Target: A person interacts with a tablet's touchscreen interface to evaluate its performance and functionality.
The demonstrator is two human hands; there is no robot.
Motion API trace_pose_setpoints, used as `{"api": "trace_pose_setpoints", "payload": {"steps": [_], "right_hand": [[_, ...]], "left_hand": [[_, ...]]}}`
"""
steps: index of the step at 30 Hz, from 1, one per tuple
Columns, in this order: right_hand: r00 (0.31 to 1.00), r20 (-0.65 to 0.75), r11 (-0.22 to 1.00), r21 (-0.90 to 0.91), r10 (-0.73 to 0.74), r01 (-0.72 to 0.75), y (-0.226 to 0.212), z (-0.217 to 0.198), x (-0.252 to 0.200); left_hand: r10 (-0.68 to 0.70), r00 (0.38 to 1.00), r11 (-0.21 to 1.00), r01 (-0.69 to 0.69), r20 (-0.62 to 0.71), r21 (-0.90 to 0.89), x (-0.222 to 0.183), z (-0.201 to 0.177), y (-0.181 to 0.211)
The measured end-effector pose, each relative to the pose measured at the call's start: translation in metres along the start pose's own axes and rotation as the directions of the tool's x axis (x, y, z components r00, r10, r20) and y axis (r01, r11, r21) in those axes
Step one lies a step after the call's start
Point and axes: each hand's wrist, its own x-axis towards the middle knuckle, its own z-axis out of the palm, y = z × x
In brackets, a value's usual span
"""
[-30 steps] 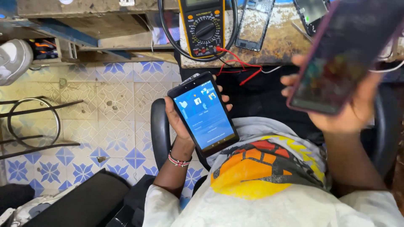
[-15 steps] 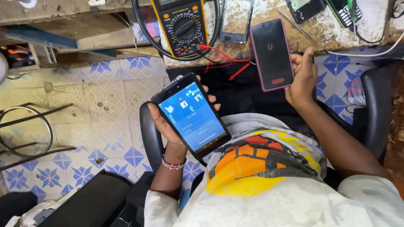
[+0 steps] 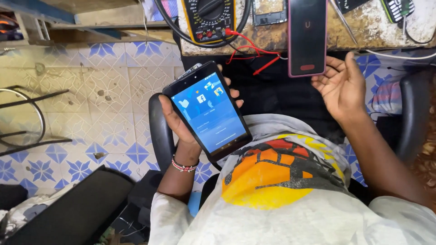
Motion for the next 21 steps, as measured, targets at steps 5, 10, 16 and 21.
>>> {"api": "trace_pose_setpoints", "payload": {"steps": [5,10,16,21], "right_hand": [[0.991,0.127,0.991,-0.135,0.039,-0.022,0.004,-0.027,-0.001],[0.989,0.141,0.985,-0.16,-0.044,0.067,0.003,-0.026,-0.036],[0.87,0.47,0.519,-0.712,-0.147,0.473,0.005,0.058,-0.11],[0.679,0.54,0.453,-0.829,0.498,0.328,0.019,0.134,-0.113]], "left_hand": [[0.014,1.0,1.0,-0.014,0.014,-0.016,0.002,-0.012,-0.004],[0.04,0.999,0.999,-0.039,0.009,-0.037,0.008,0.005,-0.003],[-0.05,0.818,0.995,0.089,-0.573,0.041,0.027,0.065,0.001],[-0.027,0.862,0.994,0.074,-0.507,0.074,0.023,0.049,-0.001]]}}
